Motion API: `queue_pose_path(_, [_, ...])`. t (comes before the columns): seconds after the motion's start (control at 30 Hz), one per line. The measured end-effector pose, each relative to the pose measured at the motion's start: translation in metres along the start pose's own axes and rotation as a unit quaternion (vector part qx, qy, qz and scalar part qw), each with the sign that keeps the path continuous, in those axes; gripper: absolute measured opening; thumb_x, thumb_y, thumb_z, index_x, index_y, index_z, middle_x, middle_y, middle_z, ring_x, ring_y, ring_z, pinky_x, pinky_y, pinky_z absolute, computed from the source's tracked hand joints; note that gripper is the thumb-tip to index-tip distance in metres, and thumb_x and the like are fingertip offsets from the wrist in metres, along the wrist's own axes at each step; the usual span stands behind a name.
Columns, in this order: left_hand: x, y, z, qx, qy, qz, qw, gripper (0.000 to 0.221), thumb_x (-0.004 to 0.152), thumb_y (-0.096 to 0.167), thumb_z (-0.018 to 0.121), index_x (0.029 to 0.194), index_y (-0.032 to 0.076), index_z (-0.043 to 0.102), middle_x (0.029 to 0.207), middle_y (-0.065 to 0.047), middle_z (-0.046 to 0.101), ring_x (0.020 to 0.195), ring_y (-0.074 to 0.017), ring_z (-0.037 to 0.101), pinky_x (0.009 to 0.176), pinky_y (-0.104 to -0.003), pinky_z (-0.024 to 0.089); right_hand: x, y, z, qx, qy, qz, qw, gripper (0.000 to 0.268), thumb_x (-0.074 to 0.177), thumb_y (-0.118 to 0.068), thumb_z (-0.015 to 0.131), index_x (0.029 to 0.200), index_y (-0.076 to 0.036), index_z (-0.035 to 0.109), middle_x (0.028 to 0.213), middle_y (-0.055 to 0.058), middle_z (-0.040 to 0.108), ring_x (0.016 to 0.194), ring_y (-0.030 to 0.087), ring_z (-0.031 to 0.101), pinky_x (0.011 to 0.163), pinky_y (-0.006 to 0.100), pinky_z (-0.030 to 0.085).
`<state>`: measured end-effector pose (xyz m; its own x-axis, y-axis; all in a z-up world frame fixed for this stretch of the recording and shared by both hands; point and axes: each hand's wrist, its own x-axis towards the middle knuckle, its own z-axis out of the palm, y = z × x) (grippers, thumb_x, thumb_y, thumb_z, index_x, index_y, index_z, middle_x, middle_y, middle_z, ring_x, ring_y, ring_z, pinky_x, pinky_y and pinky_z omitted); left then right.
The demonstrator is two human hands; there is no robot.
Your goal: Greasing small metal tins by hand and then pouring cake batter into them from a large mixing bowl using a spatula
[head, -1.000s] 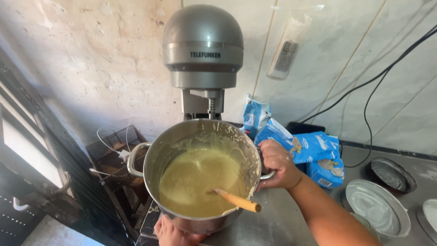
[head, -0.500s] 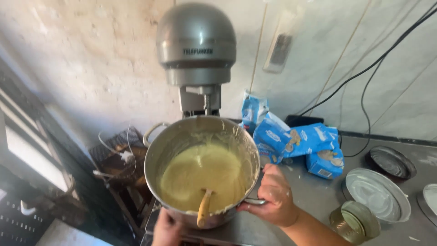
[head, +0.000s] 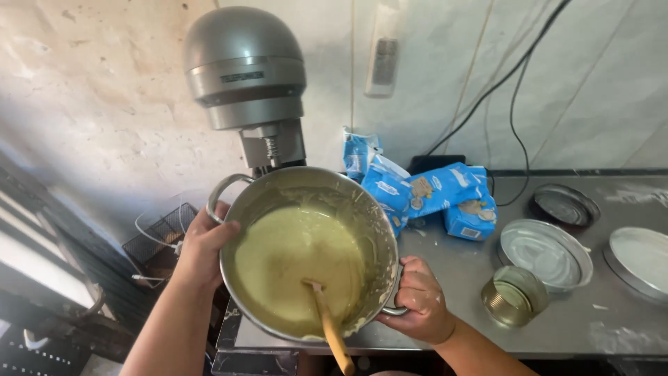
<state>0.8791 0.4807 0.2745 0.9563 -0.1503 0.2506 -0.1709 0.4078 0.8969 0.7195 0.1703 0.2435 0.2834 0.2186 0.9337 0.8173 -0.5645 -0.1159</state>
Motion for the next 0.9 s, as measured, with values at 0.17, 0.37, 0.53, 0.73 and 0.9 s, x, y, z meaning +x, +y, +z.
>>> queue_pose_path(0.17, [-0.062, 0.043, 0.053, 0.127, 0.128, -0.093, 0.979, 0.034, 0.065, -0.004, 0.061, 0.086, 0.016, 0.044, 0.086, -0.011, 0.059, 0.066, -0.0251, 0.057, 0.054, -0.034, 0.047, -0.017, -0.003, -0.025, -0.026, 0.012, 0.011, 1.0, 0.044, 0.078, -0.038, 0.085, 0.065, -0.012, 0.052, 0.069, 0.001, 0.054, 0.076, 0.027, 0.056, 0.081, 0.046, 0.046])
queue_pose_path(0.37, [-0.114, 0.042, 0.084, 0.06, 0.122, -0.012, 0.991, 0.042, 0.07, -0.015, 0.058, 0.083, 0.018, 0.035, 0.08, -0.005, 0.046, 0.059, -0.0152, 0.047, 0.048, -0.024, 0.041, -0.032, -0.003, -0.06, -0.069, 0.007, 0.032, 0.997, 0.044, 0.078, -0.037, 0.084, 0.063, -0.013, 0.051, 0.069, 0.0, 0.053, 0.082, 0.026, 0.059, 0.086, 0.047, 0.046])
queue_pose_path(0.53, [-0.135, 0.039, 0.112, -0.002, 0.135, -0.01, 0.991, 0.038, 0.071, -0.016, 0.049, 0.081, 0.019, 0.036, 0.074, -0.006, 0.046, 0.056, -0.0173, 0.048, 0.048, -0.024, 0.04, -0.062, -0.006, -0.103, -0.095, -0.001, 0.045, 0.994, 0.044, 0.078, -0.037, 0.084, 0.061, -0.014, 0.051, 0.07, -0.001, 0.053, 0.085, 0.026, 0.062, 0.09, 0.048, 0.046])
queue_pose_path(0.73, [-0.149, 0.009, 0.138, -0.011, 0.044, 0.031, 0.998, 0.045, 0.074, -0.019, 0.055, 0.079, 0.019, 0.034, 0.074, -0.002, 0.04, 0.067, -0.0154, 0.051, 0.07, -0.018, 0.048, -0.112, -0.011, -0.148, -0.197, 0.06, 0.177, 0.963, 0.037, 0.072, -0.047, 0.088, 0.082, -0.016, 0.068, 0.117, 0.011, 0.055, 0.114, 0.032, 0.055, 0.101, 0.049, 0.046])
queue_pose_path(0.9, [-0.139, -0.019, 0.174, -0.224, 0.016, -0.054, 0.973, 0.012, 0.073, -0.009, 0.039, 0.077, -0.002, 0.048, 0.098, -0.035, 0.062, 0.1, -0.0349, 0.068, 0.115, -0.042, 0.057, -0.112, -0.024, -0.234, 0.337, -0.059, 0.514, 0.787, 0.022, 0.099, -0.023, 0.063, 0.108, -0.005, 0.056, 0.097, 0.009, 0.066, 0.09, 0.019, 0.067, 0.08, 0.033, 0.057])
